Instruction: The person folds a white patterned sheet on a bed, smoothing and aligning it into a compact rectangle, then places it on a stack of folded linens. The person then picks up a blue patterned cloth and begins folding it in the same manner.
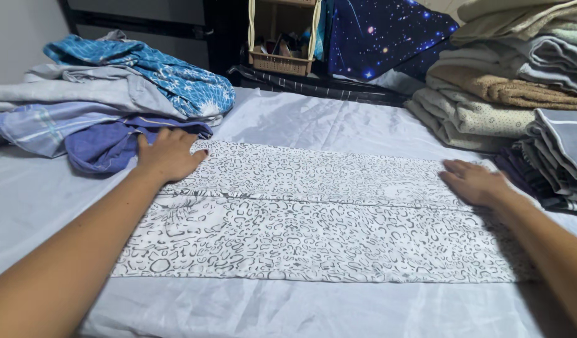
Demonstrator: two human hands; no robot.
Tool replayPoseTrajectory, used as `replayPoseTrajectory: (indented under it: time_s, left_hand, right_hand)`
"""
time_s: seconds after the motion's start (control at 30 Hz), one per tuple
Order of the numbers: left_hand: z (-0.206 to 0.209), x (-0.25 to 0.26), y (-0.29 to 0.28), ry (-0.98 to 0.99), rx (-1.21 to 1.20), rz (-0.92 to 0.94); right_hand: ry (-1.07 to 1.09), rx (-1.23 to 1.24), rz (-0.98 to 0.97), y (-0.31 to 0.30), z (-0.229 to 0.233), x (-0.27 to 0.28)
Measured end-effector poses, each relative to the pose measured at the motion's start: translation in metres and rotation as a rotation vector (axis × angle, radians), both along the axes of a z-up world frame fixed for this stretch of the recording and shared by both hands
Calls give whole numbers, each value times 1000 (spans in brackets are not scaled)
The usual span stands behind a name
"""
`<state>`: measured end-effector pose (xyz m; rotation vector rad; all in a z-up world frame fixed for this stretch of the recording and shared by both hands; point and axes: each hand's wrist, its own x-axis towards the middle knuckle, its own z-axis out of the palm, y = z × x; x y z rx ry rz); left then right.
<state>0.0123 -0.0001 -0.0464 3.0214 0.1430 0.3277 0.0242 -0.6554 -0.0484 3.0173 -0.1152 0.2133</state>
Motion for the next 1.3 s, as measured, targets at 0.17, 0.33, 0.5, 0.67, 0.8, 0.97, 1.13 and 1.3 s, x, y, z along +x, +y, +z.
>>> replayPoseTrajectory:
  time_s: [0.17, 0.33, 0.5, 0.67, 0.8, 0.97, 1.13, 1.3]
  left_hand:
    - [22, 32, 13, 72, 30, 12]
    - [26, 44, 42, -124, 86, 65]
    - [33, 46, 44, -578, -309, -81]
    - [28, 58, 2, -728, -287, 84]
    - [20, 42, -31, -726, 50, 16]
    - [29, 34, -146, -529, -128, -318]
    - [16, 27, -208, -48, -57, -421]
    - [4, 28, -97, 140, -119, -154]
  right_hand:
    - [83, -273, -82, -54, 12, 26]
    - [33, -279, -75, -75, 10, 49]
    - [-92, -324, -70, -128, 35, 54]
    - [-235, -148, -99, -142, 48, 43]
    - [-332, -332, -46, -85, 46, 11]
    - [-211, -20, 162, 66, 42, 10]
    - [-12, 221, 543, 151, 3, 14]
    - [85, 147, 190, 80, -11, 20]
